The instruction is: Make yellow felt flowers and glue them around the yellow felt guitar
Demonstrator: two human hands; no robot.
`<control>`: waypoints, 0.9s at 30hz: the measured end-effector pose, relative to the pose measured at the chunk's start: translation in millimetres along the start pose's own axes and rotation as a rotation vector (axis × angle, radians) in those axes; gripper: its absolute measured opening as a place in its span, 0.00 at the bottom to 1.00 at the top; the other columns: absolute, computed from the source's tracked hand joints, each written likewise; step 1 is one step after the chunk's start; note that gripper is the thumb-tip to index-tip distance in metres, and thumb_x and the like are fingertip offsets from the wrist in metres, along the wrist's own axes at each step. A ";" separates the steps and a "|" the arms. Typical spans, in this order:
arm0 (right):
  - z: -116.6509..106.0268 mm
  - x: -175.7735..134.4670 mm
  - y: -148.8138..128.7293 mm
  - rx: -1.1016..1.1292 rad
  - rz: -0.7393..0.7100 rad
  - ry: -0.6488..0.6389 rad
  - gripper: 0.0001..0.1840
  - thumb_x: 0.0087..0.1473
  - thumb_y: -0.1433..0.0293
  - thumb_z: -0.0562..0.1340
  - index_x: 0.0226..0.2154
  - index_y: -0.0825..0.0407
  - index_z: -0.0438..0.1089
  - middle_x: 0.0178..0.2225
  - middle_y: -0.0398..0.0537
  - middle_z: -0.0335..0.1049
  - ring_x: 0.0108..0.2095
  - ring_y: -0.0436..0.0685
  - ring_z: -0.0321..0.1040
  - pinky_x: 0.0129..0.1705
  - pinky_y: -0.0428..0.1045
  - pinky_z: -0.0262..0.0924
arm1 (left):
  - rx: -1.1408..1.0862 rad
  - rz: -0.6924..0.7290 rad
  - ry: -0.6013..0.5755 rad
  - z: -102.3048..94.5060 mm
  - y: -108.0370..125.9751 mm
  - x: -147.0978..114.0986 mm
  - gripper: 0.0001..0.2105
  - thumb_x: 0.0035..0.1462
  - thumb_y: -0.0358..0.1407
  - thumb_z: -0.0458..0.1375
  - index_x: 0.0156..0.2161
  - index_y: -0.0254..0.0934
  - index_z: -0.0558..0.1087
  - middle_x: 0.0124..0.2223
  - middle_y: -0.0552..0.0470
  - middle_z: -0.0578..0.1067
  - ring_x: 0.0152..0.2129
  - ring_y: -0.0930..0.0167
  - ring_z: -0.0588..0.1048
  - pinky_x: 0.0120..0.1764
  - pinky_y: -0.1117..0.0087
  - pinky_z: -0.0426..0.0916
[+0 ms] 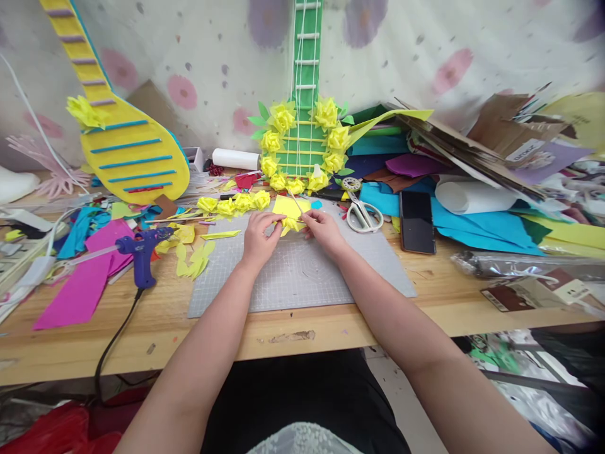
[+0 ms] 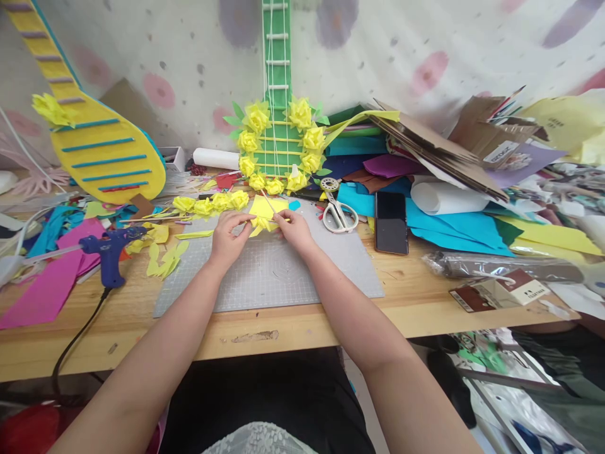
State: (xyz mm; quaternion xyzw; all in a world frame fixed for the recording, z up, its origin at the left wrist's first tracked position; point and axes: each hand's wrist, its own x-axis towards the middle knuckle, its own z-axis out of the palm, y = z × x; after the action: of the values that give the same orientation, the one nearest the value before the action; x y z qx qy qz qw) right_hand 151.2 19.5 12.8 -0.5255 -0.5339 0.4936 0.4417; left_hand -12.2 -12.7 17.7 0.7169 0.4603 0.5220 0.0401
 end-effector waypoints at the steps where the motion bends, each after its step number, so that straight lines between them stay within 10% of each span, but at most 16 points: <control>1: -0.7 0.3 0.8 -0.076 -0.056 0.047 0.08 0.49 0.64 0.59 0.26 0.52 0.66 0.25 0.42 0.67 0.21 0.47 0.64 0.22 0.44 0.59 | -0.003 -0.014 0.009 0.4 -0.3 -0.1 0.08 0.52 0.29 0.55 0.35 0.39 0.74 0.33 0.51 0.75 0.34 0.71 0.70 0.40 0.67 0.65; 8: 2.0 -11.8 -8.4 -0.408 -0.468 0.185 0.19 0.54 0.68 0.51 0.48 0.49 0.63 0.27 0.43 0.71 0.26 0.51 0.65 0.31 0.48 0.59 | -0.006 -0.170 0.057 5.0 -1.7 -2.7 0.11 0.51 0.29 0.55 0.41 0.40 0.73 0.33 0.52 0.74 0.30 0.73 0.69 0.38 0.68 0.66; 14: 19.6 -21.6 -18.3 -0.716 -0.701 0.154 0.12 0.52 0.70 0.53 0.39 0.50 0.67 0.37 0.49 0.70 0.39 0.56 0.63 0.37 0.50 0.56 | -0.170 -0.338 0.081 10.1 -3.6 -2.9 0.09 0.51 0.33 0.57 0.39 0.38 0.72 0.33 0.51 0.75 0.30 0.73 0.72 0.36 0.70 0.68; 27: 27.2 -21.5 -13.8 -0.713 -0.716 0.128 0.08 0.49 0.68 0.57 0.35 0.50 0.62 0.36 0.48 0.69 0.39 0.58 0.60 0.37 0.50 0.55 | -0.244 -0.419 0.111 8.8 1.9 -1.5 0.06 0.48 0.32 0.59 0.34 0.37 0.68 0.29 0.54 0.74 0.25 0.75 0.71 0.33 0.72 0.67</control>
State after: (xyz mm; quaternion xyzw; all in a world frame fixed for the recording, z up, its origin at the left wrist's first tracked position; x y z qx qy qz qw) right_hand 123.7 -3.1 24.2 -0.4569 -0.7876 0.0654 0.4081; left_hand -4.2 -11.1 13.7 0.5659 0.5340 0.5925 0.2086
